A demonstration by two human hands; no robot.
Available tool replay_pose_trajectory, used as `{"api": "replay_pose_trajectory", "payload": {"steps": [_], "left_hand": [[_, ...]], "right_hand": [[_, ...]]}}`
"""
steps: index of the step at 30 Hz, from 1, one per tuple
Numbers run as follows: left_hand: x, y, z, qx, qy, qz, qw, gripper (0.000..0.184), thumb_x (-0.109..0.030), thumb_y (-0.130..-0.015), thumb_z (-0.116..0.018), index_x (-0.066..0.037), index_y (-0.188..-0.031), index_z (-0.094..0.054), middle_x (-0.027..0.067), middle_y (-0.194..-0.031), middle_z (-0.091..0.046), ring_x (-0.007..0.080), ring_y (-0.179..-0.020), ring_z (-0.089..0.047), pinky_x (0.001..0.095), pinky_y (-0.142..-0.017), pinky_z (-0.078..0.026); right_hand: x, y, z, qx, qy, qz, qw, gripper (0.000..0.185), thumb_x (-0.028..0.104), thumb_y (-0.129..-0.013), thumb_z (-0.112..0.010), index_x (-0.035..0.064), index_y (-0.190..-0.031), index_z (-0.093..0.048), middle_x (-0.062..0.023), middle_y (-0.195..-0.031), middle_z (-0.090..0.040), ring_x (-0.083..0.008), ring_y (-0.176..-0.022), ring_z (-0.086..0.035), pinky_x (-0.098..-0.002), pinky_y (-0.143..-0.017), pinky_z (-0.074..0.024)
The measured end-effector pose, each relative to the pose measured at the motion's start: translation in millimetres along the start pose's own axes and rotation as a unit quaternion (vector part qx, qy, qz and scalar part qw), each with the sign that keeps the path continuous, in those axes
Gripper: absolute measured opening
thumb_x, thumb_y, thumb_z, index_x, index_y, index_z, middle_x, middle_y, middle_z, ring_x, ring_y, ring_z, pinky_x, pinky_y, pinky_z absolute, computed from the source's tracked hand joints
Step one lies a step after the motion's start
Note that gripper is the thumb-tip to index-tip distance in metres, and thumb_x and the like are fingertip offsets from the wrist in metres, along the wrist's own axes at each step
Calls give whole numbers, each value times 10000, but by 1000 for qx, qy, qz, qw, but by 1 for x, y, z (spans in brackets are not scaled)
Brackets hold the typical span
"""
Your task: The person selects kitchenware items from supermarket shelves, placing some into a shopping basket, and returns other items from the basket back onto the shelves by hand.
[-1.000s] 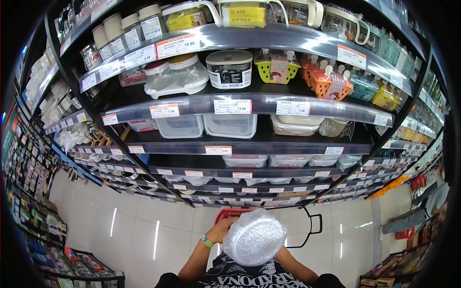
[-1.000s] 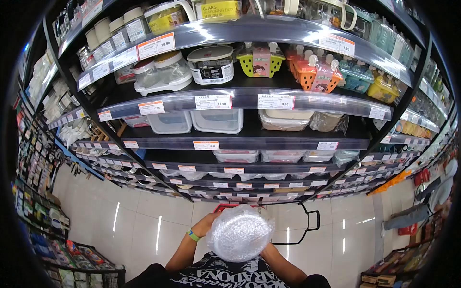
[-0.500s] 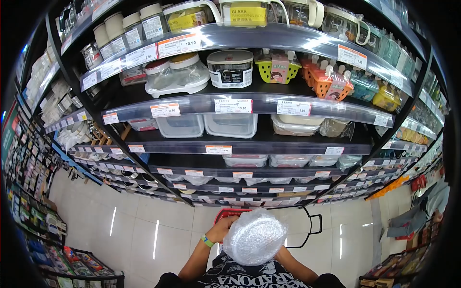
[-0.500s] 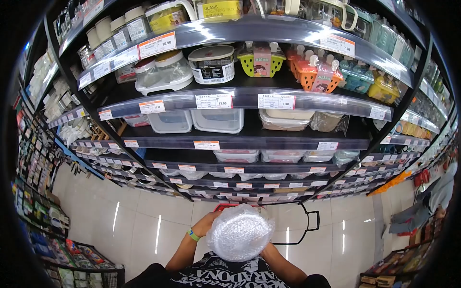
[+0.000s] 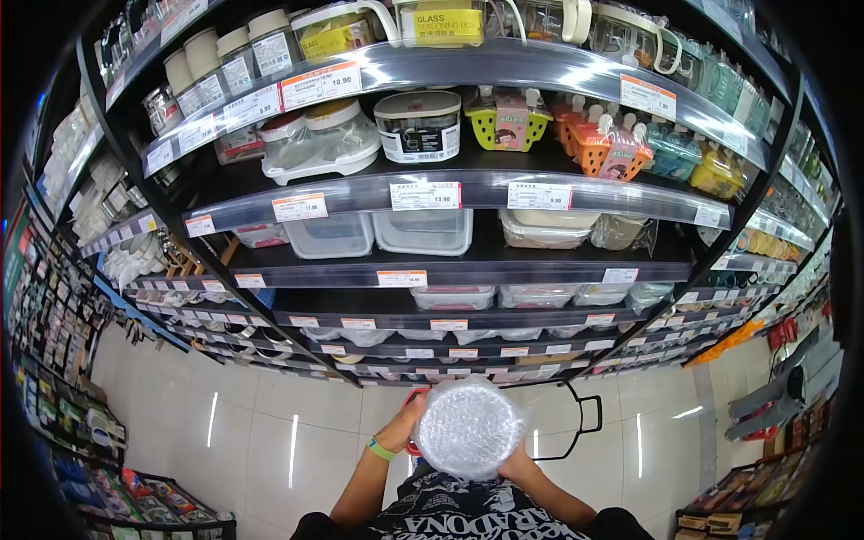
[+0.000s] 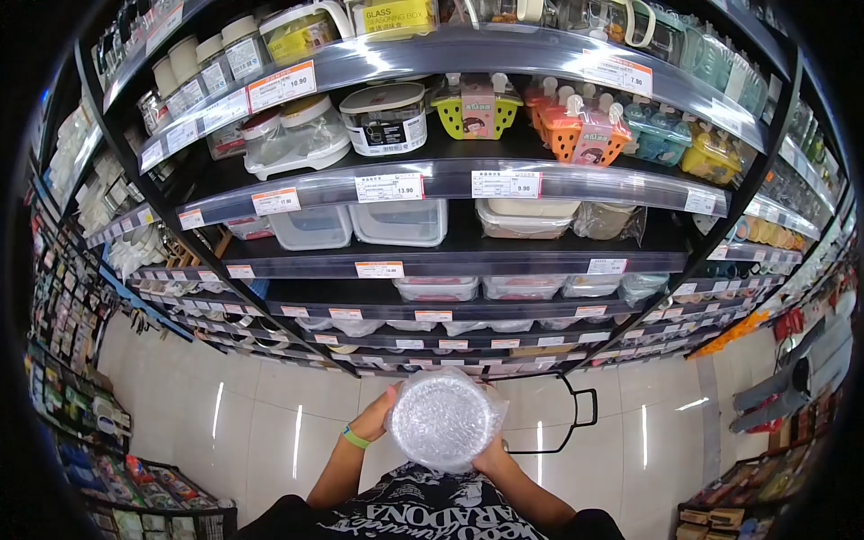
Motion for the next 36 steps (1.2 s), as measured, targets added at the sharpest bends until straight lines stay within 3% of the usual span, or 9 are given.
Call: {"api": "replay_pose_trajectory", "payload": {"steps": [4,7,15,18,23,26,27,29,36], "left_hand": [[16,-3,11,-23,-85,30,996,622,-294,-919,-633,-10,-1407,-373,94,-1300,-517,186,-1174,-508,329,-1012,-396],[30,-8,15,-25,-21,41,999,632,-202,-877,-689,-9,-1397,-385,103,-1297,-518,189,-1175,-510,334,-998,-414],[121,-6,41,-112,41,84,989,558,-181,-878,-679,-31,-1355,-431,94,-1236,-573,207,-1123,-564,352,-952,-467],[172,0,56,-113,120,102,981,543,-168,-878,-672,-34,-1351,-441,84,-1245,-574,213,-1127,-564,363,-966,-468],[249,42,78,-164,143,183,959,572,-127,-882,-643,-40,-1384,-384,117,-1285,-540,273,-1161,-547,421,-987,-466],[285,68,90,-244,132,225,934,593,-113,-874,-657,-28,-1386,-372,113,-1277,-544,263,-1155,-548,413,-988,-466],[294,76,96,-254,133,236,928,600,-109,-868,-661,-29,-1387,-370,115,-1275,-545,264,-1158,-547,414,-989,-465],[309,87,105,-275,132,266,914,616,-99,-858,-669,-30,-1389,-365,119,-1272,-547,266,-1164,-543,416,-992,-461],[330,66,124,-333,172,317,871,575,-82,-840,-662,-49,-1344,-389,115,-1284,-523,280,-1200,-503,440,-1022,-424]], "right_hand": [[3,-1,-11,-13,-17,29,999,570,526,-935,-405,99,-1286,-544,-119,-1267,-589,-304,-1160,-553,-489,-1015,-429],[0,-3,-2,-39,-3,52,998,546,490,-940,-412,81,-1276,-550,-121,-1260,-594,-304,-1149,-561,-477,-1007,-438],[0,-13,35,-81,-33,20,996,443,367,-972,-399,49,-1234,-562,-136,-1198,-614,-289,-1110,-578,-448,-988,-452],[-8,-20,73,-104,19,30,994,471,394,-990,-375,51,-1275,-528,-127,-1233,-594,-289,-1129,-563,-442,-998,-439],[-60,-17,169,-135,31,-89,986,558,473,-993,-368,77,-1382,-425,-115,-1315,-539,-288,-1190,-521,-453,-1009,-418],[-66,-3,172,-169,80,-172,967,569,470,-967,-440,76,-1377,-427,-112,-1322,-536,-281,-1187,-524,-448,-1010,-412],[-75,-2,178,-207,94,-154,962,500,388,-956,-493,18,-1292,-498,-99,-1194,-604,-235,-1084,-586,-374,-955,-451],[-104,-10,219,-179,134,-151,963,478,349,-939,-542,13,-1276,-508,-87,-1154,-608,-207,-1052,-585,-352,-933,-451],[-140,-42,293,-223,192,-213,932,537,351,-905,-616,-6,-1286,-491,-91,-1145,-603,-183,-1075,-560,-328,-934,-437]]}}
Point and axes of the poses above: each hand's wrist, its own y-axis away from the middle knuckle, its own z-axis out of the back of the hand, x = y × z, the point moved 3 cm from there along -y, towards the middle knuckle
